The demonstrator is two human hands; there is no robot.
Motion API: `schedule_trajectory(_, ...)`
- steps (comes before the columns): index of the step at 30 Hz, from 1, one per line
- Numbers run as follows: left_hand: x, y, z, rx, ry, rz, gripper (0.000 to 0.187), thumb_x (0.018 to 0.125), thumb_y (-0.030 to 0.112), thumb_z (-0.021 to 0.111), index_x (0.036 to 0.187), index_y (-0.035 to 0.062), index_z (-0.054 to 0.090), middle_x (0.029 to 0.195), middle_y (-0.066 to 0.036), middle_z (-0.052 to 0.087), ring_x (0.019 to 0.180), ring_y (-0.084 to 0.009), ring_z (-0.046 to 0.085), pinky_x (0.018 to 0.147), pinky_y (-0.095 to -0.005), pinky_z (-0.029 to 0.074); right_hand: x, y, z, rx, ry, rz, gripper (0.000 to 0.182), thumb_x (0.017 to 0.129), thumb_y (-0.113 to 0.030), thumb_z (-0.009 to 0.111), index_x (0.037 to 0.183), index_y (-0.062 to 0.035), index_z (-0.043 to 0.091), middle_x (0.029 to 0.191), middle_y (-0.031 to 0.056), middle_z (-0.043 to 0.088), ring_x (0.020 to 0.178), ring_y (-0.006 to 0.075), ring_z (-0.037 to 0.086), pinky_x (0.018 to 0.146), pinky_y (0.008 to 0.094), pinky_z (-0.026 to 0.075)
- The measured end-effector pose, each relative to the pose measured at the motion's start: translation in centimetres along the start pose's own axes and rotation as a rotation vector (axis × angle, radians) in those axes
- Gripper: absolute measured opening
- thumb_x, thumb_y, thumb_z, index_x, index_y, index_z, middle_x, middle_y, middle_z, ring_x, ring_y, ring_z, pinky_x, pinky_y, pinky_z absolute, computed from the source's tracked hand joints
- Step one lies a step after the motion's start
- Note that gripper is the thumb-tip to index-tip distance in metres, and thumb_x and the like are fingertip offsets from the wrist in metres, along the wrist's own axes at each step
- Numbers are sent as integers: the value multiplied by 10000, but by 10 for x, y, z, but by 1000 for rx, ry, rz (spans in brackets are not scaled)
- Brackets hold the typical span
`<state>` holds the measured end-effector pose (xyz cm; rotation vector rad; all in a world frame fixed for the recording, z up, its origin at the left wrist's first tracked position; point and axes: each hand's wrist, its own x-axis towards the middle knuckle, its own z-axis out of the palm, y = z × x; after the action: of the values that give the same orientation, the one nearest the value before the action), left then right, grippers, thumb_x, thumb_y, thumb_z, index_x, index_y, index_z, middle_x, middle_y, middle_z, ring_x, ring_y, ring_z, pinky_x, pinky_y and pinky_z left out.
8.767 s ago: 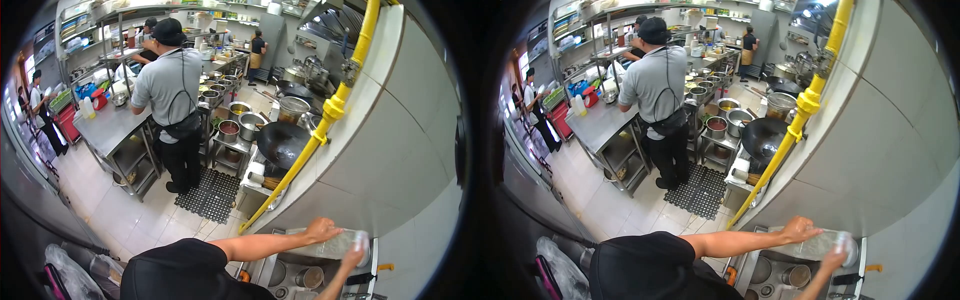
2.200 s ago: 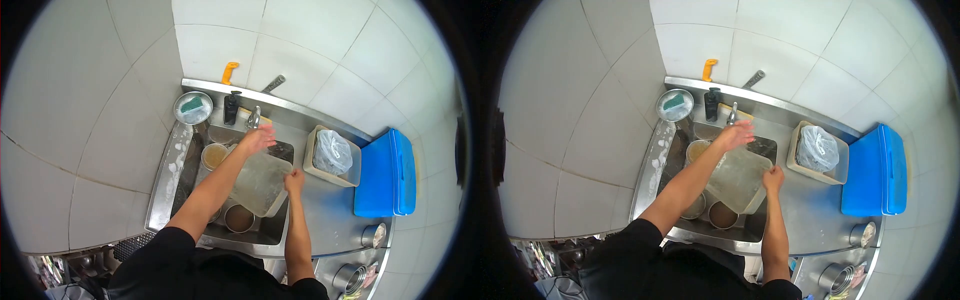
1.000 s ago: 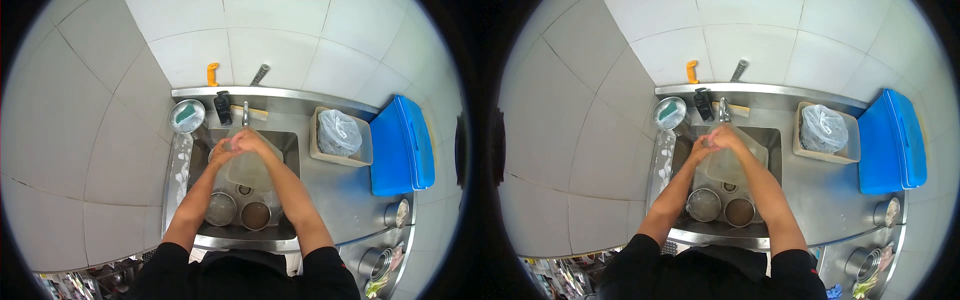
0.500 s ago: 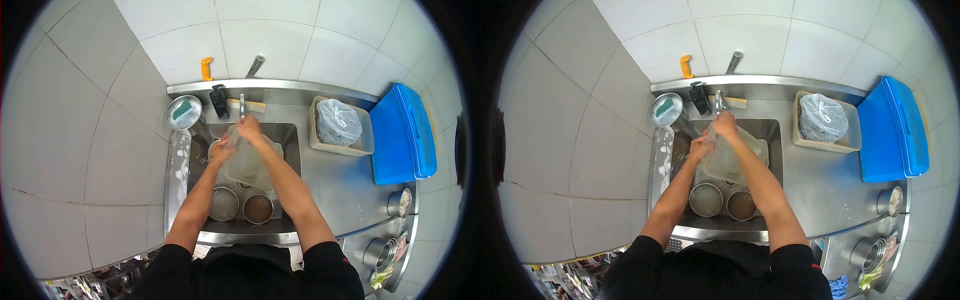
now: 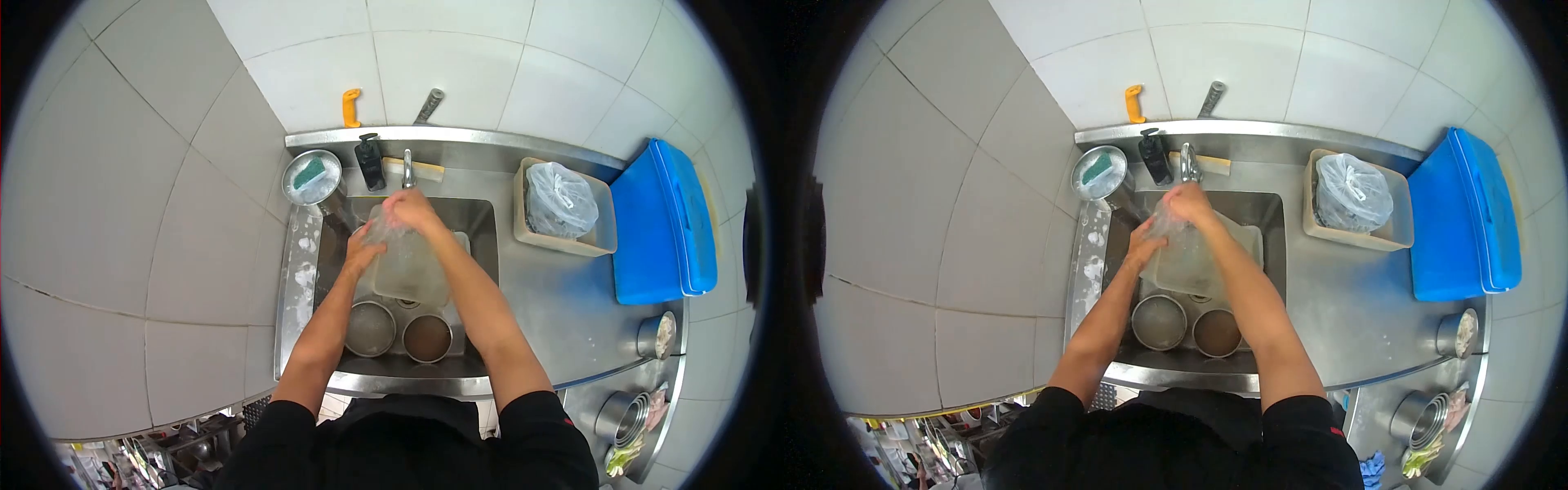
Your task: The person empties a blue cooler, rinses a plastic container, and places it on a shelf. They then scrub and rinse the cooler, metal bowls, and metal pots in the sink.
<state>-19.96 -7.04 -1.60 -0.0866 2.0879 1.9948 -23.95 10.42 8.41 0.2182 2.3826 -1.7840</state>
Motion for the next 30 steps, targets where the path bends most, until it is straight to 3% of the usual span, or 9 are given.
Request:
schedule_trajectory(2, -7, 6, 4, -12, 23, -36, 776, 584, 12, 728, 1323, 109, 510, 1064, -94, 617, 862, -149, 596, 786, -275, 482, -8, -8, -5, -297, 205, -96, 173, 774, -59, 530, 898, 21, 620, 791, 172, 661, 705, 249, 666, 676, 349, 525)
schedule_trajectory(5, -18, 18, 1, -20, 81, 24, 732, 592, 16, 728, 1294, 78, 531, 988, -65, 639, 785, -139, 591, 751, -272, 483, -14, -16, -8, 272, -341, 170, 171, 803, -48, 521, 924, 36, 608, 776, 160, 663, 719, 230, 668, 650, 341, 521)
schedule_trajectory(8, -30, 27, -2, 14, 120, 53, 688, 601, 8, 719, 1265, 54, 547, 1027, -76, 628, 838, -134, 587, 766, -261, 478, -12, -15, -6, -330, 216, -44, 185, 816, -51, 541, 962, 39, 610, 809, 131, 669, 741, 191, 667, 640, 332, 519)
schedule_trajectory(10, -45, 27, -11, 65, 218, 245, 648, 616, 1, 691, 1248, 51, 555, 1070, -86, 615, 894, -146, 579, 784, -268, 473, -17, -5, -16, 425, -253, 88, 212, 819, -115, 585, 972, 27, 624, 828, 136, 679, 754, 213, 671, 665, 351, 516)
schedule_trajectory(14, -88, 62, -46, -176, 310, 183, 671, 622, -7, 661, 1277, 63, 528, 1030, -74, 613, 890, -155, 577, 778, -277, 473, 12, 134, -21, -254, 453, -172, 348, 768, -200, 675, 1086, -68, 620, 1015, 137, 662, 935, 300, 633, 813, 366, 494)
schedule_trajectory(16, -103, 69, -80, -368, 410, 10, 647, 650, 32, 619, 1286, 40, 498, 897, -62, 599, 783, -158, 572, 684, -297, 481, -28, 169, -24, -588, 195, 229, 401, 719, -200, 709, 1090, -76, 623, 1051, 142, 646, 995, 285, 613, 847, 364, 480)
schedule_trajectory(18, -120, 80, -105, -399, 385, -71, 616, 671, 68, 595, 1277, 48, 490, 850, -62, 576, 739, -162, 556, 634, -298, 470, -62, 186, -23, -356, 76, 184, 362, 688, -178, 706, 1024, -67, 632, 986, 150, 652, 942, 297, 622, 817, 363, 480)
schedule_trajectory(23, -147, 14, -157, -654, 181, -344, 553, 702, 169, 532, 1246, 90, 472, 802, -85, 543, 653, -212, 523, 530, -352, 445, -85, 141, -51, -317, 93, 32, 222, 684, -93, 634, 899, -47, 605, 858, 148, 638, 830, 291, 617, 736, 369, 472)
schedule_trajectory(30, -115, -94, -50, -833, -178, -475, 564, 729, 108, 488, 1284, 51, 410, 1221, -197, 507, 1017, -362, 560, 870, -583, 456, -157, -12, -123, -643, 377, -256, 180, 707, -4, 551, 880, -39, 515, 762, 196, 607, 777, 417, 575, 666, 490, 430)
